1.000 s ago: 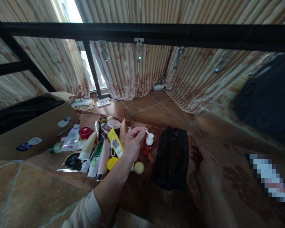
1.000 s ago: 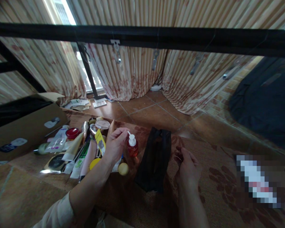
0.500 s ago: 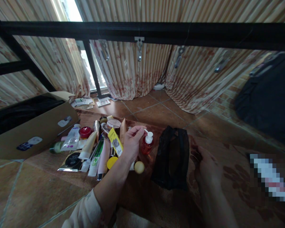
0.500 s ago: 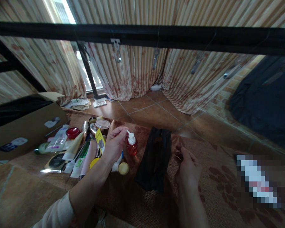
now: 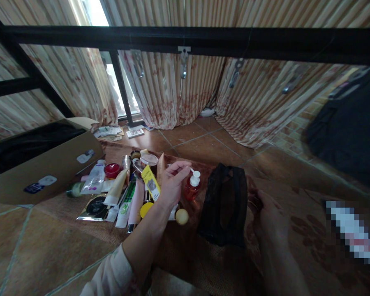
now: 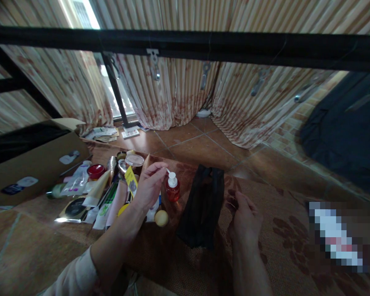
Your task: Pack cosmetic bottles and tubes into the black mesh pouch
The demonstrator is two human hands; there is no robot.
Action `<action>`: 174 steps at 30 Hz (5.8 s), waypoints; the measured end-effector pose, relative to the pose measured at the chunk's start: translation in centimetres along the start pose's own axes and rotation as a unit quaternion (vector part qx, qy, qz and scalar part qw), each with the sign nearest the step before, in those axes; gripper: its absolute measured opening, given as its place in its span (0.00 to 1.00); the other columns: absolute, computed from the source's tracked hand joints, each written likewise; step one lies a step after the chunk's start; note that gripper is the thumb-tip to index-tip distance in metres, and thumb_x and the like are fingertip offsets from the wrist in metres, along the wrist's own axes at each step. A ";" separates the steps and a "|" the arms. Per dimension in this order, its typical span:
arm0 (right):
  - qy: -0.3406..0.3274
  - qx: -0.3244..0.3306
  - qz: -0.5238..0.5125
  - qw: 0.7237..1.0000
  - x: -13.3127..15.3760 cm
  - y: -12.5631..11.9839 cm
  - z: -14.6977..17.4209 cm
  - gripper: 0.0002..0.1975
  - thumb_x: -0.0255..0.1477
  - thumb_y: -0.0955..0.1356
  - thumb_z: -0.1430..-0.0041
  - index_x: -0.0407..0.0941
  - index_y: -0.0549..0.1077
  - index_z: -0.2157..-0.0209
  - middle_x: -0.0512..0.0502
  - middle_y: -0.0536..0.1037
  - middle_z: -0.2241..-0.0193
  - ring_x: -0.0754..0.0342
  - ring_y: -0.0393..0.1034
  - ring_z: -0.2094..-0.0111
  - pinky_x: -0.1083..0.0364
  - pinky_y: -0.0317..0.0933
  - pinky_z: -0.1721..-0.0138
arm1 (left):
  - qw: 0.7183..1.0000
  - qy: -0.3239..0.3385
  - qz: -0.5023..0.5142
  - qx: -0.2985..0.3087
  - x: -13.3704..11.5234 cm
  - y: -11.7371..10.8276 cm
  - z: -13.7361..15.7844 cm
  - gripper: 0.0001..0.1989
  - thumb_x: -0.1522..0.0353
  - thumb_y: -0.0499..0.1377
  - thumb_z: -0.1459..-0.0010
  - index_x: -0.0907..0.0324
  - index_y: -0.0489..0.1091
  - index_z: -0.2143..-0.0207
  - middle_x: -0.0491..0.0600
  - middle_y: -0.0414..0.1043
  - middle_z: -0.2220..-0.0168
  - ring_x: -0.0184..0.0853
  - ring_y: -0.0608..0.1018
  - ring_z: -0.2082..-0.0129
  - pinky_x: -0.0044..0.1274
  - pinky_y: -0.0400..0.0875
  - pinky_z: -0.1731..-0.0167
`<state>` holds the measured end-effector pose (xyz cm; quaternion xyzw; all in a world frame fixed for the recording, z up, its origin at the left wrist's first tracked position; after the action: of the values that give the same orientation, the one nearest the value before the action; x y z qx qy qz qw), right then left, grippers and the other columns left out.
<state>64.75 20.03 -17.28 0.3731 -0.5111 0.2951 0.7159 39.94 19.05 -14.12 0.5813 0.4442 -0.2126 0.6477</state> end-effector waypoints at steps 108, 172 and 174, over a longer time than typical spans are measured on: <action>0.013 0.021 -0.003 1.000 -0.5 0.1 -0.2 0.07 0.31 0.73 0.57 0.42 0.76 0.75 0.50 0.77 0.73 0.62 0.68 0.76 0.62 0.62 0.77 | 0.969 0.074 -0.190 0.137 -0.1 0.9 1.2 0.23 0.73 0.58 0.49 0.59 0.66 0.49 0.48 0.76 0.66 0.32 0.74 0.68 0.24 0.66 0.66; 0.000 0.040 -0.001 0.999 -0.6 0.2 -0.1 0.07 0.31 0.72 0.55 0.42 0.76 0.75 0.50 0.76 0.74 0.62 0.68 0.76 0.63 0.63 0.76 | 0.972 0.076 -0.188 0.121 0.1 0.8 1.0 0.22 0.73 0.62 0.51 0.58 0.68 0.51 0.45 0.68 0.66 0.29 0.69 0.67 0.22 0.65 0.63; -0.002 0.040 0.001 0.999 -0.6 0.1 -0.1 0.07 0.31 0.73 0.55 0.42 0.76 0.75 0.50 0.77 0.73 0.62 0.68 0.76 0.62 0.62 0.76 | 0.971 0.080 -0.187 0.124 0.1 0.8 1.0 0.22 0.73 0.62 0.51 0.58 0.68 0.51 0.46 0.68 0.66 0.29 0.69 0.67 0.22 0.65 0.63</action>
<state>64.52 20.19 -17.83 0.4015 -0.5009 0.3154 0.6988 40.90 18.34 -13.80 0.5790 0.5652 -0.3363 0.4819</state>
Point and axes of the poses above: each hand's wrist, its own z-axis away from the middle knuckle, its own y-axis out of the palm, x = y × z, the point moved 2 cm from there along -z, towards the middle knuckle
